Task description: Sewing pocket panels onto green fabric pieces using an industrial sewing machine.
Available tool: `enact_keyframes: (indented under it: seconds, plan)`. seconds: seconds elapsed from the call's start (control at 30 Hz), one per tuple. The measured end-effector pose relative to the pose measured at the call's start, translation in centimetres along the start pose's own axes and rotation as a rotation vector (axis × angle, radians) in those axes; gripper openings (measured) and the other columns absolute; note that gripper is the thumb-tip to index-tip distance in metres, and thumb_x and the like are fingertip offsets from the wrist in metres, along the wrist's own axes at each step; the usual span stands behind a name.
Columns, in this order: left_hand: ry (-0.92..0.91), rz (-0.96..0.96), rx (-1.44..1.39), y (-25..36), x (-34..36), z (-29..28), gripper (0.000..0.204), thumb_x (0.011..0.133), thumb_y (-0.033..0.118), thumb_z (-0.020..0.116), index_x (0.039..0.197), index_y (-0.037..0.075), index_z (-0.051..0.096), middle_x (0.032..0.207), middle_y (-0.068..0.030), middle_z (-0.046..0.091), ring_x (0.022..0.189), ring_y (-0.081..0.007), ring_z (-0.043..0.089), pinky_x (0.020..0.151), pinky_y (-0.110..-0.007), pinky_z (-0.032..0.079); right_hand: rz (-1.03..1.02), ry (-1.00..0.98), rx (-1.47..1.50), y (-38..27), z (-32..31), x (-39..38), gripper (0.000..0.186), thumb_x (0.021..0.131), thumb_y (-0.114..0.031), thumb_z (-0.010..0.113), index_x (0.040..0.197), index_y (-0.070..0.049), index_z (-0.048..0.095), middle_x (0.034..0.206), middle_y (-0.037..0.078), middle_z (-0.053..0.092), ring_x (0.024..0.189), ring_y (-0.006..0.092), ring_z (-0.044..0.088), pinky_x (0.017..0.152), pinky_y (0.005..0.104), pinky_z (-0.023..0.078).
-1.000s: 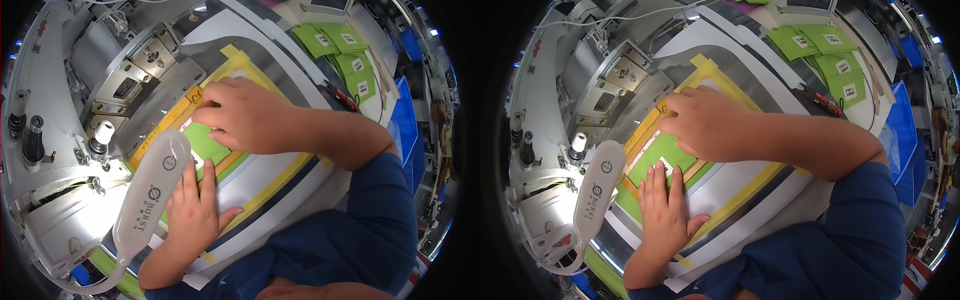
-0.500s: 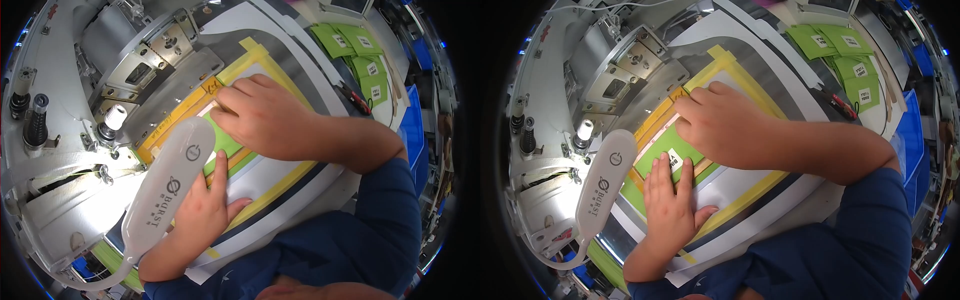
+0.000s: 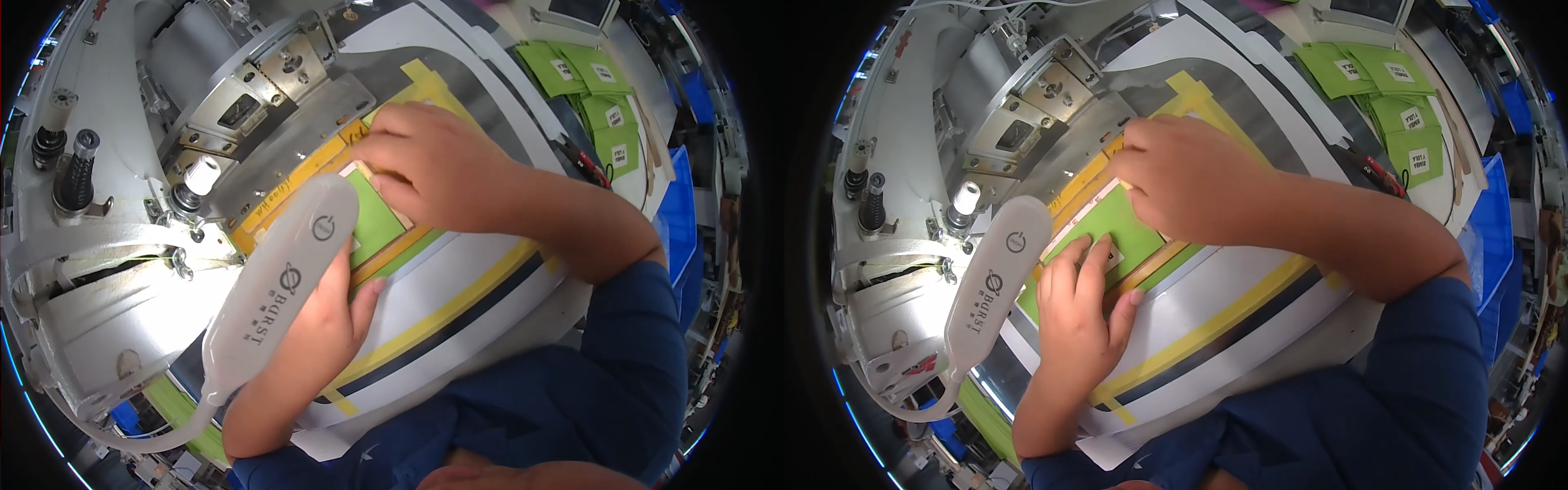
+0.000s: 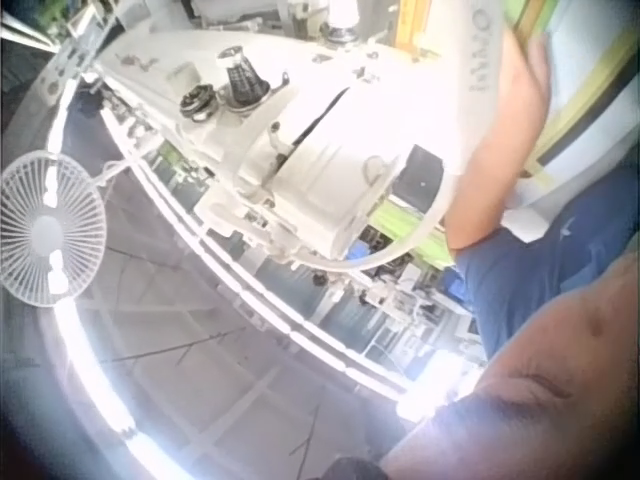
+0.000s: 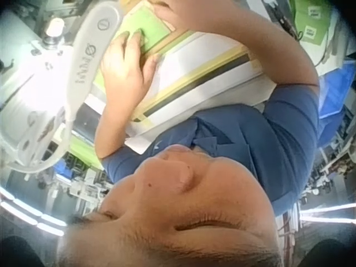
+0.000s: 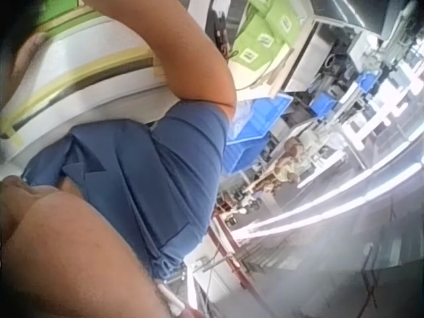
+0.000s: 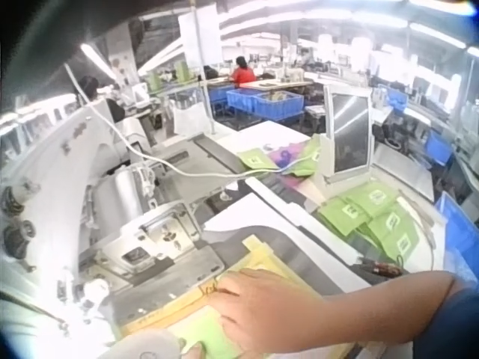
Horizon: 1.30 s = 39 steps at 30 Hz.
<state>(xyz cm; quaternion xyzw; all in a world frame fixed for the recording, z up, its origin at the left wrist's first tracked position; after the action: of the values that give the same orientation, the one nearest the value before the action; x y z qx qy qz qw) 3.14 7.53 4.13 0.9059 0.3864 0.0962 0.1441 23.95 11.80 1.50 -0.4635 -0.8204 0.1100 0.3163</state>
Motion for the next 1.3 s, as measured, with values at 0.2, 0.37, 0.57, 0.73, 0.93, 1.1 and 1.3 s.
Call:
enact_keyframes:
  seconds: [0.2, 0.37, 0.57, 0.73, 0.93, 1.1, 1.3]
  plan:
    - [-0.030, -0.253, 0.031, 0.3, 3.5, -0.3, 0.023, 0.096, 0.007, 0.072, 0.115, -0.002, 0.063, 0.109, -0.0251, 0.066, 0.101, -0.0466, 0.065, 0.088, -0.052, 0.052, 0.159, 0.040, 0.116, 1.9, -1.0, -0.1, 0.012, 0.091, -0.015, 0.070, 0.094, -0.003, 0.071, 0.101, 0.013, 0.064, 0.099, 0.0342, 0.066, 0.087, 0.0457, 0.054]
    - [-0.045, -0.336, 0.016, -0.7, 2.7, 0.3, 0.014, 0.100, 0.006, 0.068, 0.107, -0.002, 0.059, 0.100, -0.0237, 0.063, 0.093, -0.0468, 0.063, 0.082, -0.053, 0.051, 0.136, -0.056, 0.211, 1.3, 0.0, -0.2, 0.021, 0.093, -0.017, 0.071, 0.108, -0.003, 0.074, 0.103, 0.013, 0.066, 0.102, 0.0341, 0.065, 0.088, 0.0455, 0.052]
    - [0.058, -0.236, 0.072, -0.8, 2.1, 1.0, 0.014, 0.100, 0.007, 0.068, 0.106, 0.001, 0.058, 0.100, -0.0231, 0.059, 0.087, -0.0479, 0.061, 0.075, -0.056, 0.049, 0.271, -0.226, 0.455, 0.0, 0.3, 0.1, 0.033, 0.093, -0.027, 0.072, 0.111, 0.001, 0.071, 0.106, 0.015, 0.071, 0.102, 0.0356, 0.068, 0.087, 0.0462, 0.052]
    - [0.064, -0.244, 0.076, -0.4, 2.3, 0.8, 0.012, 0.100, 0.006, 0.067, 0.106, 0.000, 0.060, 0.103, -0.0223, 0.061, 0.093, -0.0464, 0.062, 0.082, -0.053, 0.050, 0.351, -0.173, 0.489, 0.1, 1.1, 0.5, 0.024, 0.094, -0.024, 0.068, 0.098, 0.000, 0.069, 0.097, 0.018, 0.072, 0.095, 0.0383, 0.070, 0.083, 0.0482, 0.055]
    - [0.081, -0.184, 0.118, 0.2, 1.9, 0.7, 0.020, 0.096, 0.010, 0.073, 0.110, 0.001, 0.062, 0.103, -0.0209, 0.061, 0.094, -0.0437, 0.061, 0.084, -0.050, 0.051, 0.315, -0.162, 0.295, 0.1, 1.7, 1.0, 0.020, 0.094, -0.019, 0.066, 0.086, -0.001, 0.067, 0.087, 0.018, 0.070, 0.086, 0.0379, 0.070, 0.076, 0.0493, 0.056]
    - [0.089, -0.023, 0.105, 0.6, 2.2, 1.2, 0.056, 0.089, 0.026, 0.082, 0.135, 0.001, 0.064, 0.114, -0.0176, 0.060, 0.104, -0.0387, 0.059, 0.092, -0.050, 0.047, 0.166, -0.031, 0.147, -0.3, 2.4, 0.9, 0.012, 0.090, -0.013, 0.067, 0.083, -0.004, 0.064, 0.083, 0.014, 0.068, 0.081, 0.0389, 0.066, 0.072, 0.0504, 0.052]
    - [-0.002, -0.073, 0.091, 0.5, 2.5, 1.1, 0.076, 0.087, 0.043, 0.083, 0.147, 0.003, 0.062, 0.117, -0.0148, 0.060, 0.106, -0.0343, 0.059, 0.092, -0.047, 0.045, 0.210, -0.015, 0.037, 0.0, 1.9, 0.9, 0.013, 0.089, -0.015, 0.073, 0.087, -0.006, 0.063, 0.082, 0.011, 0.067, 0.081, 0.0372, 0.066, 0.069, 0.0487, 0.051]
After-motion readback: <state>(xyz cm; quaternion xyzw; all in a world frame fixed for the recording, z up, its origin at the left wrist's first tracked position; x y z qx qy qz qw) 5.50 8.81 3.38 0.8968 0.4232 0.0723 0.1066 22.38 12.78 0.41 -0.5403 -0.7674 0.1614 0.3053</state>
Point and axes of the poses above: each hand's wrist, its own x-axis towards the middle knuckle, its own z-axis out of the palm, y = z × x, the point moved 4 cm from there along x, towards the middle knuckle
